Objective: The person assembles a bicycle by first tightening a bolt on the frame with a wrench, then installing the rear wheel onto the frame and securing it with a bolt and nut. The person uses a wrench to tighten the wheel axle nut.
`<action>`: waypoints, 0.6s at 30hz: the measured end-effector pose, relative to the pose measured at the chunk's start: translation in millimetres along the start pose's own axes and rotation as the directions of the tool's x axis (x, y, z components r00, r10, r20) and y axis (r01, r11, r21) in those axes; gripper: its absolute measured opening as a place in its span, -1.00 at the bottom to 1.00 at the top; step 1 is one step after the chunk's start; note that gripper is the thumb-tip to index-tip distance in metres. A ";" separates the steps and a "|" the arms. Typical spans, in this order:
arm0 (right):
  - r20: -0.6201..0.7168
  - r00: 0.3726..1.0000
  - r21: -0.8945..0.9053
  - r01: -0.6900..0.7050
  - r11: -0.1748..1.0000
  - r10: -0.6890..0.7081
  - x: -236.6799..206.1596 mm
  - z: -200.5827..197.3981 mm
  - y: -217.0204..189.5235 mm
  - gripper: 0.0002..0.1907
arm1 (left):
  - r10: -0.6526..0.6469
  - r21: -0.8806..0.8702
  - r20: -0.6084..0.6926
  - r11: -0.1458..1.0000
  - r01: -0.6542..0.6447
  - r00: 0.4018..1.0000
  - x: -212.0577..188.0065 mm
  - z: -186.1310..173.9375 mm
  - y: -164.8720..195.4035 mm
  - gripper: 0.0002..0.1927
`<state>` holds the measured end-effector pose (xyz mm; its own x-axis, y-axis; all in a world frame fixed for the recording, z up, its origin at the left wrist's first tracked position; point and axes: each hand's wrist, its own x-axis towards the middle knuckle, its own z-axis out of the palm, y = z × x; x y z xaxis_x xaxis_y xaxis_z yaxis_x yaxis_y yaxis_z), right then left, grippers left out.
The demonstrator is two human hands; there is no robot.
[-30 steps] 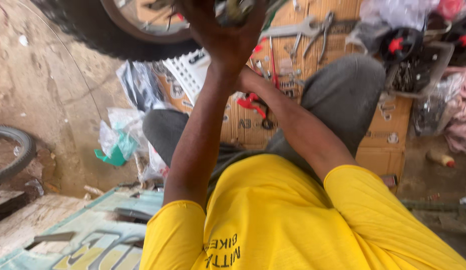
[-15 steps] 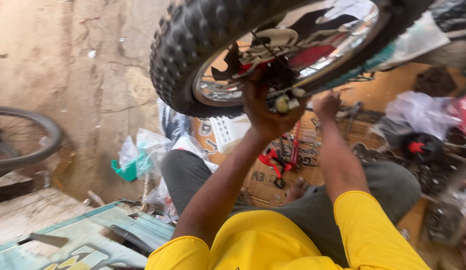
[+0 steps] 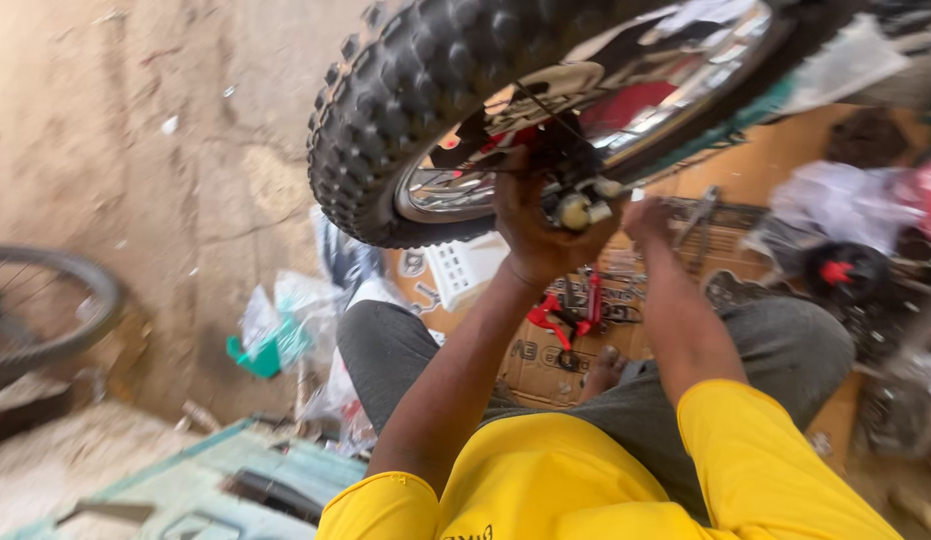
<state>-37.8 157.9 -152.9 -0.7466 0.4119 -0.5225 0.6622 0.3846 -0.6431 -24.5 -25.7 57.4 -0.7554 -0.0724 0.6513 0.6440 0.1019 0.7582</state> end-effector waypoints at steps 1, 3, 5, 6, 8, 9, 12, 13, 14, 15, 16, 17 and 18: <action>0.136 0.985 0.285 -0.145 0.947 0.110 -9.8 -0.5 0.3 -0.80 | -0.011 -0.012 0.016 1.000 0.011 1.000 2.6 0.5 3.2 0.05; 0.417 0.894 0.678 -0.425 0.601 0.162 -36.1 0.0 2.1 -0.89 | -0.043 -0.023 0.039 0.999 0.044 0.998 8.2 -4.2 11.9 0.05; 0.622 0.783 0.769 -0.615 0.171 0.020 -71.2 5.3 8.0 -0.96 | -0.005 0.028 0.109 1.000 0.002 0.994 12.6 -17.8 24.0 0.01; 0.542 0.838 0.815 -0.541 0.208 0.061 -94.4 8.2 9.3 -0.96 | 0.017 0.053 0.145 0.998 -0.025 0.989 14.9 -26.7 30.9 -0.01; 0.354 0.924 0.886 -0.382 0.264 0.148 -143.1 15.1 11.8 -0.88 | -0.003 0.135 0.203 0.990 -0.025 0.979 17.1 -50.4 49.1 -0.10; 0.367 0.926 0.889 -0.379 0.259 0.093 -164.0 14.2 13.4 -0.86 | -0.017 0.181 0.232 0.983 -0.026 0.973 17.8 -62.8 60.4 -0.15; 0.366 0.930 0.898 -0.346 0.272 -0.025 -199.2 4.1 11.5 -0.84 | 0.257 0.197 0.217 0.933 -0.300 0.942 31.1 -91.0 97.4 -0.55; 0.347 0.937 0.896 -0.325 0.304 -0.020 -204.1 -2.3 10.4 -0.85 | 0.344 0.071 0.229 0.927 -0.368 0.911 42.7 -96.5 107.7 -0.61; 0.332 0.943 0.891 -0.308 0.334 -0.015 -208.3 -8.0 9.2 -0.85 | 0.428 -0.055 0.229 0.902 -0.427 0.874 58.9 -101.1 116.5 -0.66; 0.281 0.960 0.903 -0.258 0.344 -0.019 -212.4 -13.3 8.2 -0.86 | 0.510 -0.179 0.217 0.859 -0.479 0.833 76.5 -105.2 125.7 -0.71; 0.225 0.974 0.914 -0.202 0.353 -0.027 -216.5 -18.6 6.8 -0.87 | 0.614 -0.075 0.171 0.788 -0.612 0.770 96.0 -112.2 134.3 -0.73; 0.160 0.986 0.923 -0.136 0.359 -0.039 -220.0 -24.1 4.3 -0.88 | 0.716 0.030 0.137 0.688 -0.725 0.684 117.9 -117.0 141.1 -0.74; 0.085 0.988 0.920 -0.030 0.392 -0.126 -225.5 -29.9 2.0 -0.85 | 0.684 0.137 0.222 0.683 -0.717 0.695 137.8 -112.2 145.1 -0.82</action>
<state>133.8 90.5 -19.6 -0.8265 0.2883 -0.4835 0.2227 -0.6214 -0.7512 -21.5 -132.2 260.6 -0.1108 0.2397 0.9645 0.9653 0.2570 0.0470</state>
